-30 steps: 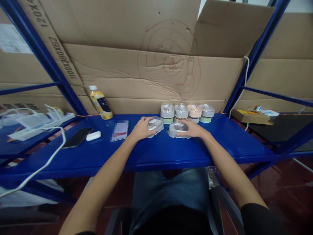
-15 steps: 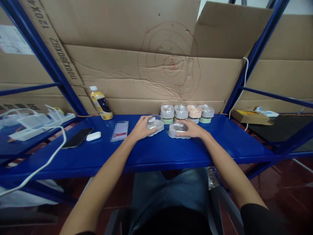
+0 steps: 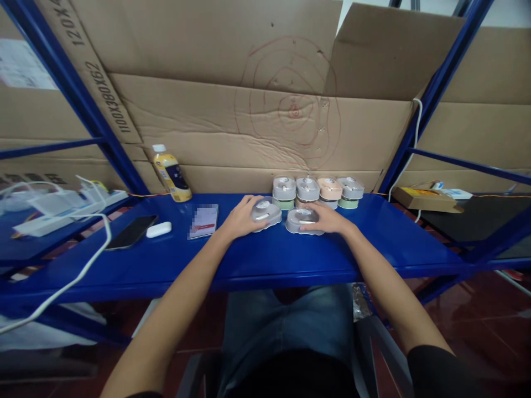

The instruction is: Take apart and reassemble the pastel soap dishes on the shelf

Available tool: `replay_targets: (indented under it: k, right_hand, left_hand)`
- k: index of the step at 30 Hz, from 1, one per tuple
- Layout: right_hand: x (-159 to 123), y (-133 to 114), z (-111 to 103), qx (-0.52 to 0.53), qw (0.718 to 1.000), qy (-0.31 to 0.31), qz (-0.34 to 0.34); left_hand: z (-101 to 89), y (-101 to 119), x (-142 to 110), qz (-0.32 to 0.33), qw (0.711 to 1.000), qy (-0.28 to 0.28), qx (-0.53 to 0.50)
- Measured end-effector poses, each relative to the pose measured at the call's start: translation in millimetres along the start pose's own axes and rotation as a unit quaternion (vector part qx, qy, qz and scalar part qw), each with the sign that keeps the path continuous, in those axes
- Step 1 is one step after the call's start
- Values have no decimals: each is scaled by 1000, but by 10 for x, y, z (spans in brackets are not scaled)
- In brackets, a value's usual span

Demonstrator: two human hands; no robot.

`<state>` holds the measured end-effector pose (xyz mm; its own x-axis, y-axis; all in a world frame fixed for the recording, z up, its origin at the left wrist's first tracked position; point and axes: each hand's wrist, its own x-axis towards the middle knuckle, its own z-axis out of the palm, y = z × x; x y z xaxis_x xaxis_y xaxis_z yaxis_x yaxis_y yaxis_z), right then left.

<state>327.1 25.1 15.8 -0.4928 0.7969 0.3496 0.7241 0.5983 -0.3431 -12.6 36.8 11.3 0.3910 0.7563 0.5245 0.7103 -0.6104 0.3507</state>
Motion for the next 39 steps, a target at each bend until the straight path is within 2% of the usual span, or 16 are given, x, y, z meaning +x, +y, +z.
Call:
replay_targets:
  k: [3, 6, 9, 14, 20, 25, 32, 39]
  right_hand:
    - [0, -3, -3, 4, 1000, 1, 0]
    - [5, -3, -4, 3, 1000, -4, 8]
    - [9, 4, -1, 1, 1000, -6, 5]
    - [7, 4, -7, 3, 1000, -5, 6]
    - [6, 19, -11, 4, 1000, -4, 3]
    - [-1, 21, -18, 16, 1000, -4, 3]
    - [-12, 8, -31, 20, 1000, -7, 17]
    - [-4, 26, -34, 21, 1000, -10, 13]
  left_hand:
    - [-17, 22, 2, -1, 999, 8, -31]
    - [-17, 69, -7, 51, 996, 17, -74]
    - [19, 119, -24, 77, 994, -13, -72]
    - [65, 100, -34, 41, 997, -54, -28]
    - [19, 0, -21, 50, 995, -89, -1]
    - [-7, -43, -16, 30, 991, -114, 69]
    - [68, -92, -12, 47, 994, -90, 38]
    - [76, -11, -19, 43, 997, -62, 24]
